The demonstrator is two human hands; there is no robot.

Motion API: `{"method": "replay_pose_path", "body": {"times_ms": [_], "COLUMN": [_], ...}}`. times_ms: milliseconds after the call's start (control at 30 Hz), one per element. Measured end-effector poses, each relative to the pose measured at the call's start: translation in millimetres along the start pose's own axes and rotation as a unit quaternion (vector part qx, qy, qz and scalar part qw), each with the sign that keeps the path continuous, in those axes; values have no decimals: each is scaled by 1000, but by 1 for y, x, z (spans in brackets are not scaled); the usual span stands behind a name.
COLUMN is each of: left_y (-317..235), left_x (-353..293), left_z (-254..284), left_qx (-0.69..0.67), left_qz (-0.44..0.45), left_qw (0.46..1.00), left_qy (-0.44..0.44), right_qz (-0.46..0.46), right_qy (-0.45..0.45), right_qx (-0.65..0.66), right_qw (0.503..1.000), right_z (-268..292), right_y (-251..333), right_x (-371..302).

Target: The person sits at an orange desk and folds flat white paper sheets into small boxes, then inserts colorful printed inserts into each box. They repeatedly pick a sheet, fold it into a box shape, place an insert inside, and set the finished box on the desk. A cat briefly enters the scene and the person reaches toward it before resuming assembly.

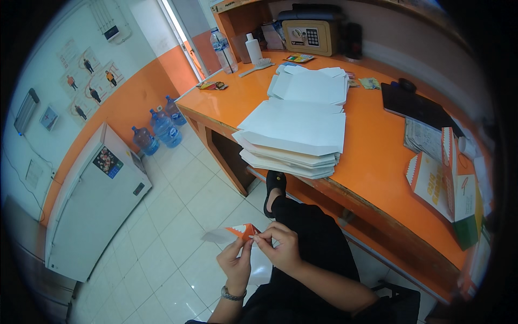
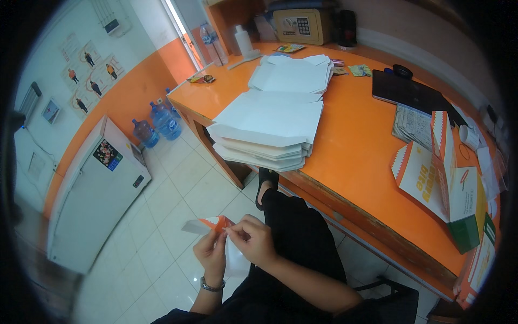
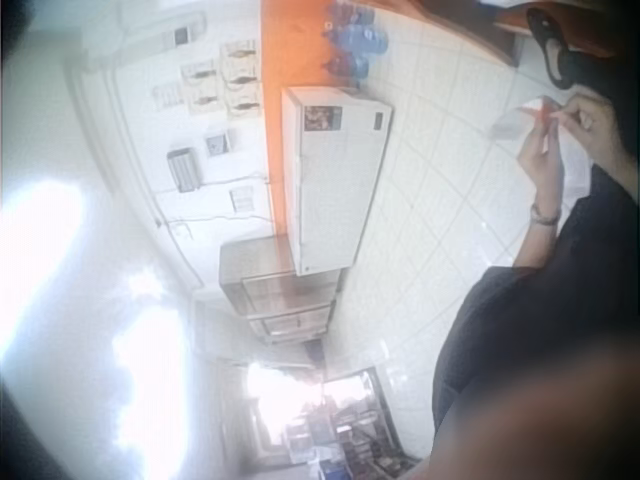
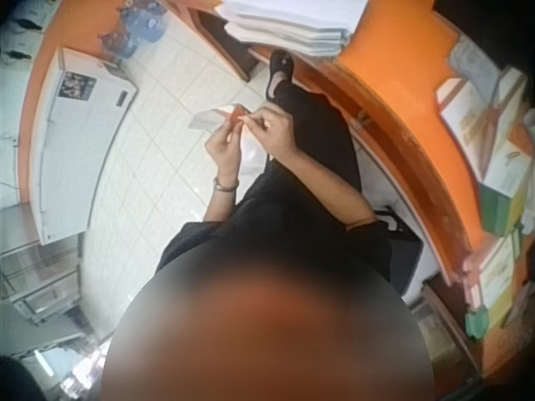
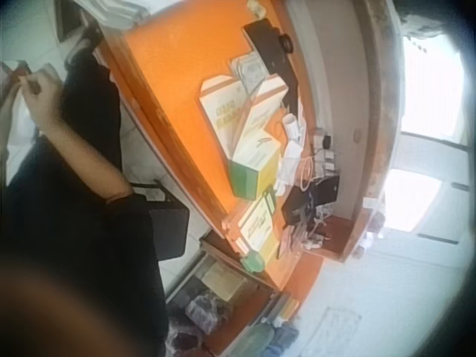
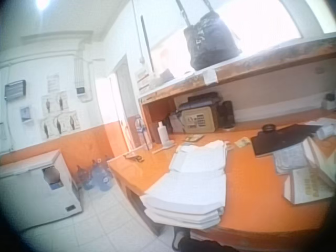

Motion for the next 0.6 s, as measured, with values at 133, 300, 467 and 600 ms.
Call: {"method": "replay_pose_path", "body": {"times_ms": [133, 300, 467, 600], "left_y": [-13, -11, -9, -10], "left_x": [-1, -8, -18, -27], "left_z": [-4, -18, -33, -37], "left_qx": [40, 7, -38, -84], "left_qz": [-47, -29, 11, 31], "left_qw": [998, 999, 996, 992], "left_qy": [-15, 14, 74, 90], "right_qz": [-3, -5, 5, 58], "right_qy": [6, -12, -6, 7], "right_qx": [5, 3, 3, -35], "right_qw": [1000, 1000, 1000, 998], "right_z": [0, 4, 4, 1], "right_y": [-1, -5, -4, 8], "right_x": [0, -1, -1, -2]}}
Point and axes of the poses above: each hand's wrist, its own x-axis towards the middle knuckle, its own z-axis out of the back of the hand, y = z × x, the point moved 10 cm from there along x, towards the middle knuckle, and after that the axes turned 1 degree about x, right-handed, at the moved point
